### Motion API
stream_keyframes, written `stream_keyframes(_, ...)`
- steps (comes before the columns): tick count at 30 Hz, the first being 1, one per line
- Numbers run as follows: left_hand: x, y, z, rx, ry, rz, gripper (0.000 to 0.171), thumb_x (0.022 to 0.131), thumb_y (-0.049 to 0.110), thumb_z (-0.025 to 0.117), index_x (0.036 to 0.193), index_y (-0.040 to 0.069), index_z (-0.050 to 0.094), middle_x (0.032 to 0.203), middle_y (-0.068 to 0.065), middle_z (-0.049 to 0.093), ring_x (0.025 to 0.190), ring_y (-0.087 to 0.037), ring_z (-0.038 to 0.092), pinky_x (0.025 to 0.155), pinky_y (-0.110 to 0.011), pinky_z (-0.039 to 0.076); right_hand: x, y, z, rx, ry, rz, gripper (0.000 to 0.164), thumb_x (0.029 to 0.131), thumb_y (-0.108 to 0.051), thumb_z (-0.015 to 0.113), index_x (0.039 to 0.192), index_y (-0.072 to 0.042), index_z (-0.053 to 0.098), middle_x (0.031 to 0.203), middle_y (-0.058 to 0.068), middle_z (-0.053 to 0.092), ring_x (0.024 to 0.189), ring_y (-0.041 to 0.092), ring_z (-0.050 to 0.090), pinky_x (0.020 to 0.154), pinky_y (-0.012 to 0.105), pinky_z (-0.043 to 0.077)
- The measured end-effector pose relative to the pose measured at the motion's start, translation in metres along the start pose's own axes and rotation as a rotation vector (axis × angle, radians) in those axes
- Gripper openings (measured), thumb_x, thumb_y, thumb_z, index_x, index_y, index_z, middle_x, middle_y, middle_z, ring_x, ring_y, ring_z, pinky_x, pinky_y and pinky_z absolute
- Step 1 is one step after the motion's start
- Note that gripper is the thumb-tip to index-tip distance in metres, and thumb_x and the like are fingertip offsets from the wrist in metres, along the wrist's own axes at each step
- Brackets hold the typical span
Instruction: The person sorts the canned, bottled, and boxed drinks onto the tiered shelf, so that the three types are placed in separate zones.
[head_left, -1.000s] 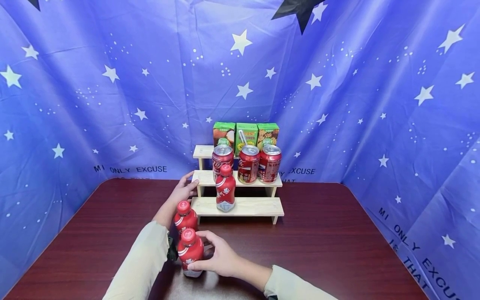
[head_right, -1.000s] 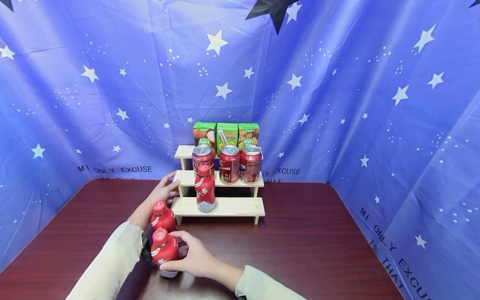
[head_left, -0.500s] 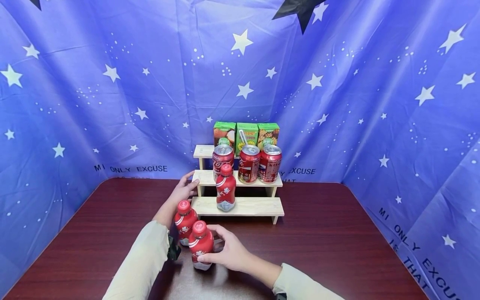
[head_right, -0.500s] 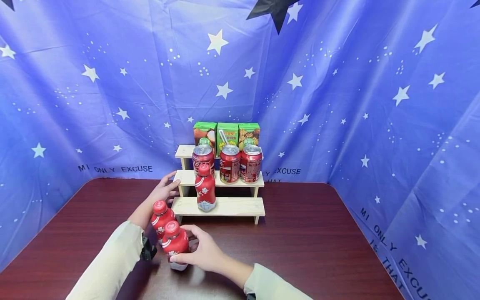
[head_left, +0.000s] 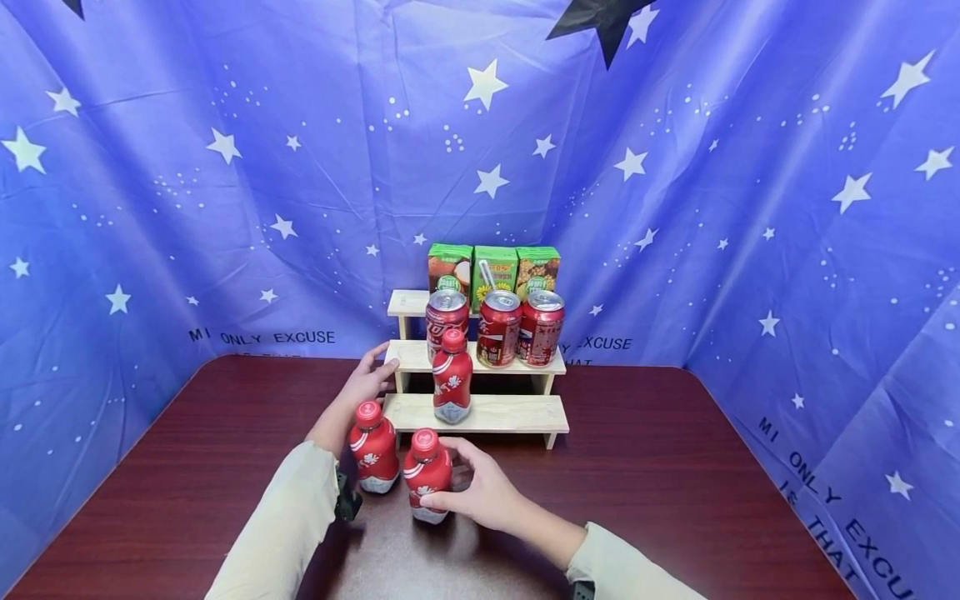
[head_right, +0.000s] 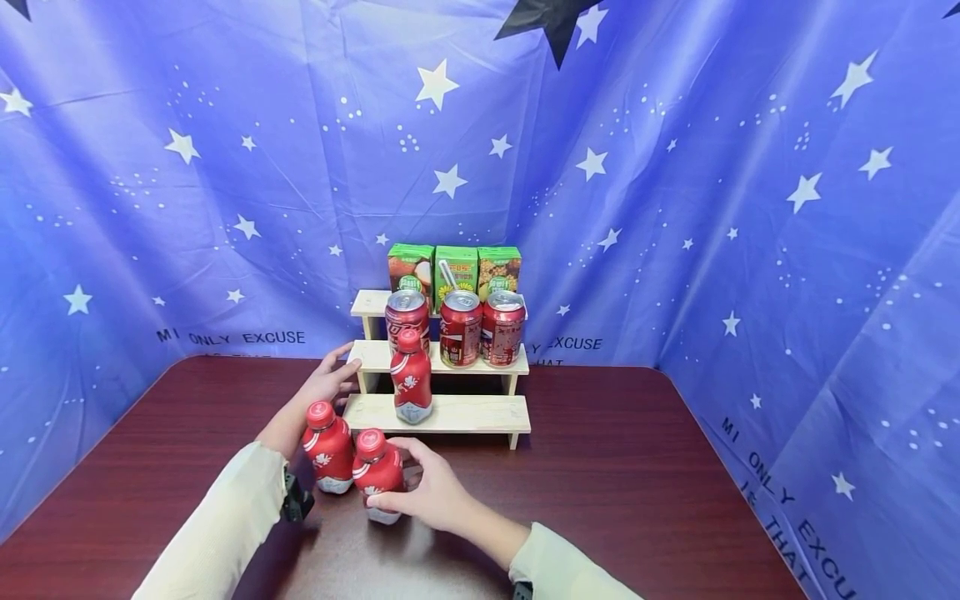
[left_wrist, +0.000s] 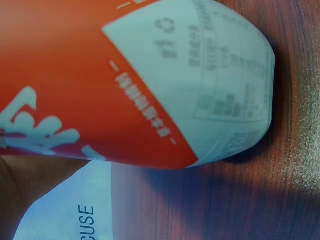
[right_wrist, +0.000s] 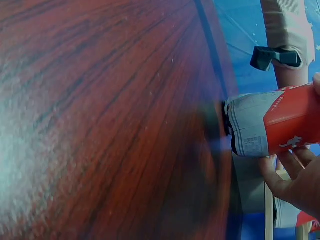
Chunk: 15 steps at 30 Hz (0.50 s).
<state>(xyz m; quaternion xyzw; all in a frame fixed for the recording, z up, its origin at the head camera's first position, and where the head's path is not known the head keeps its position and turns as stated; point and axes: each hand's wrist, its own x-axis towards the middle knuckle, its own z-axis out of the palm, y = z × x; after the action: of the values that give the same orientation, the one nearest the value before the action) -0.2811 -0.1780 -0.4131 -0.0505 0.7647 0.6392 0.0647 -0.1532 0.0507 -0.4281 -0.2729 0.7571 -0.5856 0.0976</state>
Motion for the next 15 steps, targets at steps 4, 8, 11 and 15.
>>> stream_keyframes(4, -0.001, 0.001, 0.0, 0.009, -0.002, -0.004, 0.06, 0.099, 0.03, 0.044, 0.151, 0.021, 0.015, 0.139, -0.026, 0.04, 0.119, -0.041, 0.05, 0.087, -0.042, 0.045, 0.0, 0.001, -0.006, 0.001, 0.018, -0.008, 0.061, 0.076, -0.014, 0.078, 0.13, -0.014, 0.049, 0.119, 0.009, 0.062, 0.093, 0.005, 0.062, 0.082, 0.025, 0.051)
stream_keyframes(8, -0.002, 0.002, 0.0, 0.006, -0.011, -0.006, 0.06, 0.099, 0.03, 0.044, 0.151, 0.021, 0.014, 0.141, -0.026, 0.037, 0.123, -0.044, 0.046, 0.095, -0.05, 0.042, -0.002, 0.002, -0.013, 0.002, 0.041, -0.023, 0.061, 0.076, -0.013, 0.078, 0.13, -0.012, 0.049, 0.119, 0.013, 0.061, 0.093, 0.006, 0.063, 0.083, 0.027, 0.051)
stream_keyframes(11, -0.003, 0.002, 0.0, 0.0, -0.016, -0.007, 0.06, 0.099, 0.03, 0.044, 0.151, 0.021, 0.014, 0.142, -0.026, 0.036, 0.124, -0.045, 0.045, 0.096, -0.051, 0.041, -0.003, 0.002, -0.018, 0.011, 0.058, -0.028, 0.061, 0.077, -0.013, 0.077, 0.13, -0.007, 0.048, 0.118, 0.016, 0.061, 0.091, 0.005, 0.063, 0.081, 0.027, 0.052)
stream_keyframes(15, -0.003, 0.003, 0.001, -0.003, -0.011, -0.006, 0.06, 0.099, 0.03, 0.044, 0.151, 0.022, 0.014, 0.141, -0.025, 0.038, 0.122, -0.042, 0.048, 0.093, -0.047, 0.043, -0.003, 0.002, -0.024, -0.001, 0.085, -0.029, 0.06, 0.077, -0.014, 0.077, 0.13, -0.006, 0.049, 0.117, 0.017, 0.061, 0.089, 0.003, 0.062, 0.08, 0.027, 0.053)
